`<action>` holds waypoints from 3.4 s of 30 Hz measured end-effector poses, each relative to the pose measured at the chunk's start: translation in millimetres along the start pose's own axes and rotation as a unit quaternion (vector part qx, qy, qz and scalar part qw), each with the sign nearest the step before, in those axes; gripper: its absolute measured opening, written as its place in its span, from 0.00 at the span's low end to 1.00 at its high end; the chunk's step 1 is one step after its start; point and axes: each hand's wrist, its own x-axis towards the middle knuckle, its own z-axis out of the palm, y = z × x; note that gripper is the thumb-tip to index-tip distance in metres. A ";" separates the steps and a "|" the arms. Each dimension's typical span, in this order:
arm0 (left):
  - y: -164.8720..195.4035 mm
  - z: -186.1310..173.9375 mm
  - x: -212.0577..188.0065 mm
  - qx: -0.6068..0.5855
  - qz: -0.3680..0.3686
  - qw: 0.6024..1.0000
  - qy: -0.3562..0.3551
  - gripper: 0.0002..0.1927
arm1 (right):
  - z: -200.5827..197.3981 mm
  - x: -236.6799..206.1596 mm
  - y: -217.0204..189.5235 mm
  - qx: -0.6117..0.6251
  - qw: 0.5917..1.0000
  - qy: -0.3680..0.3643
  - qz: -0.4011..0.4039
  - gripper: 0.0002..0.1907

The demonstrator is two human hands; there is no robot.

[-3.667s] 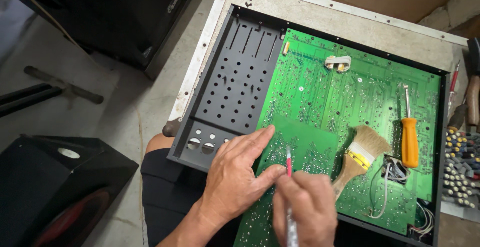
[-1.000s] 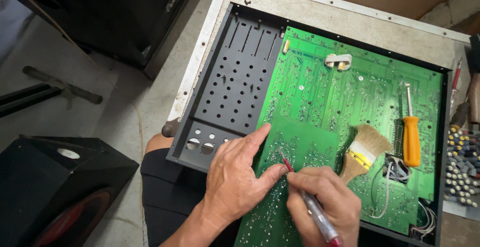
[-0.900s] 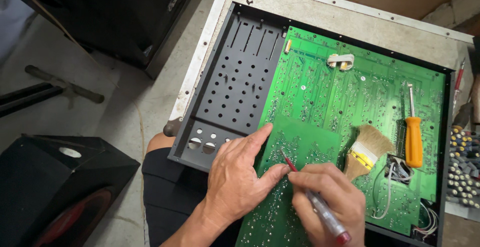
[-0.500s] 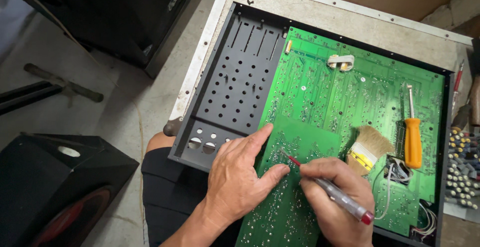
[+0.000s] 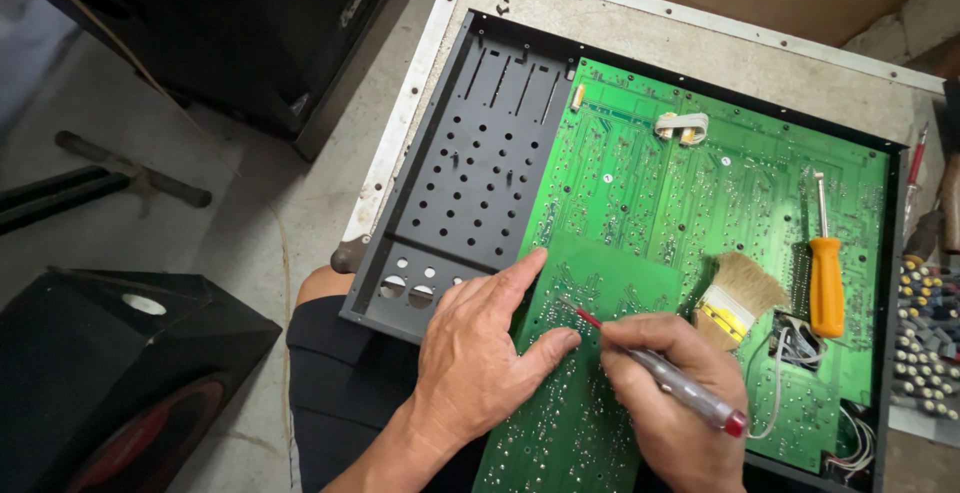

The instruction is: The person sits at a workbench holding a large green circuit board mounted in a chassis steady with one hand while using a red-tipped probe pen with the other hand to point at and trace along different solder joints and components across the board.

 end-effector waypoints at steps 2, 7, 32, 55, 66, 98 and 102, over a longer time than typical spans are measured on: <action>-0.6 0.0 0.4 0.002 0.001 1.000 -0.003 0.38 | -0.6 0.0 0.1 0.012 1.000 0.003 0.024 0.09; -1.0 0.0 -0.4 0.001 0.003 1.000 0.001 0.38 | -0.4 -2.8 5.8 0.027 0.999 0.019 0.025 0.09; -2.1 -0.3 -0.5 0.005 0.024 1.000 -0.005 0.42 | -9.3 -15.3 17.8 -0.012 0.997 0.052 -0.064 0.08; -0.9 -2.0 0.9 0.011 -0.001 1.000 -0.019 0.42 | -10.9 -3.3 -12.0 -0.092 0.973 -0.039 -0.208 0.10; -1.1 -2.8 1.1 0.007 0.006 1.000 -0.015 0.42 | -14.1 -5.1 14.5 -0.004 0.996 -0.027 -0.090 0.08; -2.3 -2.1 0.9 0.012 0.011 1.000 -0.011 0.42 | -8.4 -12.0 25.3 0.110 0.991 0.024 -0.069 0.07; -1.5 -2.3 0.7 0.012 0.006 1.000 -0.015 0.42 | -8.4 -15.3 32.9 0.081 0.994 0.040 -0.062 0.07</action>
